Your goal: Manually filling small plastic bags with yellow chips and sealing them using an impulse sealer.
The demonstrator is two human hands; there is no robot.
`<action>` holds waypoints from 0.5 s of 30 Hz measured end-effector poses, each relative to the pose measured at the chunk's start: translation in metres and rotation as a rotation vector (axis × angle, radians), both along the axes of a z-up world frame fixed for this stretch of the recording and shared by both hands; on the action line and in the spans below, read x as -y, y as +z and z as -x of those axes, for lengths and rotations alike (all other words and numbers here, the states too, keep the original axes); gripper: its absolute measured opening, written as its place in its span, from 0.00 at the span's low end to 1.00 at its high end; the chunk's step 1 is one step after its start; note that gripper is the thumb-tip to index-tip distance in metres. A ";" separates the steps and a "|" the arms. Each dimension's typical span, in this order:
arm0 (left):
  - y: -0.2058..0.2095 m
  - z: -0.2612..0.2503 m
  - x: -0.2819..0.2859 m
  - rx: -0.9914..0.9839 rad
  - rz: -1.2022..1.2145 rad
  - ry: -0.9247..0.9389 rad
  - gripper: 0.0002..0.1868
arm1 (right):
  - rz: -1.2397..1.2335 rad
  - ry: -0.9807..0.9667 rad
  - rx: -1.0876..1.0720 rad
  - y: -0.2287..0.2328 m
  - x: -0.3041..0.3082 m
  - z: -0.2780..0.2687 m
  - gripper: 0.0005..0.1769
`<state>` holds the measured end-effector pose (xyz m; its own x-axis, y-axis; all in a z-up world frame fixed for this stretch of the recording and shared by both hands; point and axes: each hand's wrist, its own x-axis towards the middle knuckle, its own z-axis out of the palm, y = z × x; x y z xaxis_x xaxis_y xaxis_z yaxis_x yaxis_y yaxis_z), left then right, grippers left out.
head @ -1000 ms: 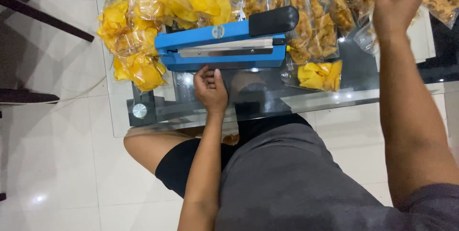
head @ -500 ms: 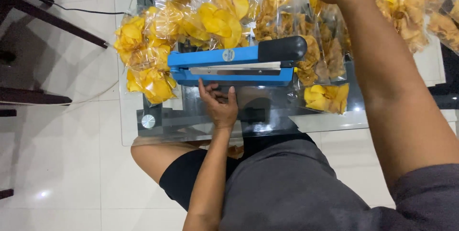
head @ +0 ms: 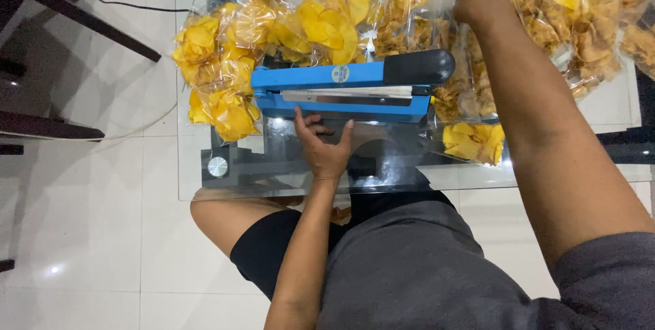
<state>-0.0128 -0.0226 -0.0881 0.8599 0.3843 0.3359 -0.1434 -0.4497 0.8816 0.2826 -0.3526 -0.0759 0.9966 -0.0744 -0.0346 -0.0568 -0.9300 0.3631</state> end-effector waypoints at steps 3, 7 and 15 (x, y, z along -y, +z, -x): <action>-0.004 0.001 0.000 -0.014 -0.059 -0.022 0.59 | -0.206 -0.007 0.000 0.015 -0.006 0.007 0.53; -0.011 -0.001 0.004 -0.147 -0.094 -0.046 0.55 | -0.246 -0.026 -0.109 0.031 -0.014 0.011 0.54; -0.014 -0.007 0.015 -0.093 -0.140 0.014 0.50 | -0.259 -0.004 -0.103 0.016 -0.005 -0.005 0.54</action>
<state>-0.0058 -0.0372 -0.1023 0.8847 0.3515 0.3062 -0.0569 -0.5704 0.8194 0.2876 -0.3479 -0.0599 0.9866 -0.0534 -0.1543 -0.0354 -0.9924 0.1175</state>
